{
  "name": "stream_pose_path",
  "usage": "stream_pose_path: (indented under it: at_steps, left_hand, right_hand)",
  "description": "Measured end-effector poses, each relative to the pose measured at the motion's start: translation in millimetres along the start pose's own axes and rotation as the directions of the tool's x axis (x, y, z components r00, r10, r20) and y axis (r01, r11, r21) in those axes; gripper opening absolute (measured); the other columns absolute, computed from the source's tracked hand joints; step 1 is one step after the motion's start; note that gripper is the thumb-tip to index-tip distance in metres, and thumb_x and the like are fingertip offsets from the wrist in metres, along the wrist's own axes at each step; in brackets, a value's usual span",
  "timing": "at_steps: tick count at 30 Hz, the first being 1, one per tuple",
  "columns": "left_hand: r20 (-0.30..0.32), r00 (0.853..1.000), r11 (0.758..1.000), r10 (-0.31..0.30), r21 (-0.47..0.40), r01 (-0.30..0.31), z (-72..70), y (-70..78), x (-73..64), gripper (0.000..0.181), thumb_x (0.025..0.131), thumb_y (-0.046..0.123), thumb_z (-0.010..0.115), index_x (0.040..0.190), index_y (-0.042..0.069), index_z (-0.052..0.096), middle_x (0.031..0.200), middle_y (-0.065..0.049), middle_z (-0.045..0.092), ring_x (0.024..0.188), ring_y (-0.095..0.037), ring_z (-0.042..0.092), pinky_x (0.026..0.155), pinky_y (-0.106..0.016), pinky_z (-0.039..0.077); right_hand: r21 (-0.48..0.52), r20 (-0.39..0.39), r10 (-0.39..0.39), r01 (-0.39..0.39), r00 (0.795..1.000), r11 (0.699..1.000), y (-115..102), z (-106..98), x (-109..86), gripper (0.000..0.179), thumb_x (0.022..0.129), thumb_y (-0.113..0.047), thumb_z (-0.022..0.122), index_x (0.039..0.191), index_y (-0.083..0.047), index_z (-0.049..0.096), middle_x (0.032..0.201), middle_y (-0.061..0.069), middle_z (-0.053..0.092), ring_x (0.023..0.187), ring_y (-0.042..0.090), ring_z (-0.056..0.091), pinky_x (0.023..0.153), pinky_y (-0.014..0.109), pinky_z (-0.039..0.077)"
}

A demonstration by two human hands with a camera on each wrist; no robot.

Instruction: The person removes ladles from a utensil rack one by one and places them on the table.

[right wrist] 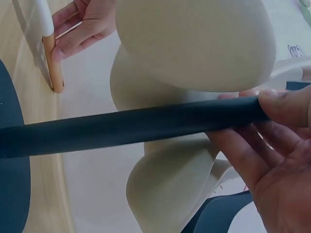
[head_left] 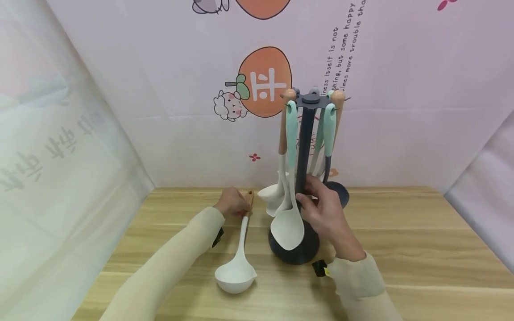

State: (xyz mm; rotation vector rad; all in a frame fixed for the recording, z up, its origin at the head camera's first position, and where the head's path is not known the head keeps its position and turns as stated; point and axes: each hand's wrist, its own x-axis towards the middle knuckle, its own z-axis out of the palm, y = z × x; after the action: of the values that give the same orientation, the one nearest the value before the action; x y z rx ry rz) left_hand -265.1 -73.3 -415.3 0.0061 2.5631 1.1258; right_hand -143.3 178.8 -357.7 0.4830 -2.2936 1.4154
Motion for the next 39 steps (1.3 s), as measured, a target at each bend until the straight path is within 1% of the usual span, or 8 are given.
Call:
stream_pose_path:
  at_steps: [6,10,14,18,22,26,33,39]
  left_hand:
    - [-0.006,1.000,1.000,0.015,-0.002,-0.015,0.8,2.0,1.2,0.009,0.088,0.003,0.080,0.085,-0.005,0.081,0.074,-0.013,0.078,0.056,-0.013,0.068,0.070,-0.037,0.068]
    - [-0.004,0.999,0.999,0.033,-0.007,-0.033,1.7,4.6,2.0,0.009,0.087,0.003,0.081,0.083,-0.005,0.081,0.070,-0.012,0.077,0.055,-0.012,0.068,0.063,-0.033,0.066]
    - [-0.009,1.000,0.999,0.021,0.033,-0.021,3.0,5.0,2.4,0.010,0.087,0.005,0.081,0.081,-0.004,0.081,0.067,-0.010,0.076,0.052,-0.011,0.066,0.057,-0.027,0.063]
    - [-0.024,1.000,0.996,0.012,0.086,-0.010,4.8,3.7,2.6,0.012,0.087,0.007,0.082,0.079,-0.003,0.081,0.066,-0.009,0.076,0.050,-0.012,0.065,0.055,-0.026,0.061]
    - [-0.032,0.999,0.996,0.007,0.090,-0.004,6.2,2.9,2.3,0.010,0.086,0.006,0.082,0.082,-0.003,0.081,0.069,-0.011,0.076,0.053,-0.016,0.069,0.064,-0.033,0.066]
    - [-0.038,0.999,0.997,0.001,0.083,0.003,6.5,4.1,0.4,0.009,0.086,0.005,0.083,0.083,-0.004,0.081,0.072,-0.012,0.078,0.059,-0.020,0.073,0.069,-0.035,0.067]
    - [-0.041,0.999,0.998,-0.002,0.067,0.005,8.8,4.4,1.7,0.007,0.085,0.003,0.083,0.083,-0.003,0.081,0.069,-0.011,0.077,0.051,-0.014,0.066,0.057,-0.028,0.063]
    - [-0.031,0.999,0.996,0.010,0.091,-0.007,8.9,3.6,0.9,0.008,0.088,0.004,0.081,0.084,-0.004,0.081,0.069,-0.011,0.076,0.052,-0.015,0.067,0.058,-0.029,0.064]
  right_hand:
    - [0.017,0.025,-0.060,0.060,0.998,0.998,1,-1,0.5,0.043,0.098,0.012,0.062,0.140,0.004,0.058,0.122,0.024,0.075,0.109,0.038,0.076,0.085,0.022,0.063]
    - [-0.035,-0.052,-0.071,0.069,0.996,0.997,-2,0,0.5,0.040,0.093,0.010,0.070,0.132,0.003,0.065,0.110,0.021,0.079,0.096,0.034,0.079,0.076,0.024,0.064]
    - [-0.090,-0.138,-0.077,0.065,0.988,0.994,-6,3,-0.8,0.033,0.089,0.010,0.074,0.121,0.001,0.073,0.100,0.019,0.080,0.087,0.032,0.079,0.071,0.029,0.066]
    - [-0.087,-0.168,-0.091,0.077,0.982,0.993,-8,6,-1.6,0.033,0.088,0.013,0.073,0.119,0.001,0.074,0.099,0.019,0.080,0.087,0.033,0.080,0.070,0.021,0.064]
    - [-0.067,-0.164,-0.096,0.087,0.982,0.994,-7,6,-0.8,0.027,0.090,0.010,0.074,0.115,0.001,0.075,0.097,0.017,0.081,0.086,0.029,0.080,0.069,0.009,0.059]
    - [-0.053,-0.149,-0.080,0.072,0.986,0.996,-8,4,-0.1,0.022,0.091,0.003,0.077,0.113,0.000,0.075,0.098,0.016,0.081,0.086,0.026,0.079,0.068,0.008,0.058]
    - [-0.053,-0.118,-0.006,0.000,0.993,0.999,-10,2,0.6,0.029,0.091,0.002,0.078,0.120,-0.001,0.075,0.098,0.016,0.080,0.087,0.026,0.078,0.069,0.020,0.063]
    - [-0.036,-0.110,-0.005,0.001,0.994,0.999,-11,2,-0.3,0.030,0.091,0.001,0.078,0.120,-0.001,0.074,0.098,0.016,0.080,0.086,0.026,0.078,0.068,0.015,0.061]
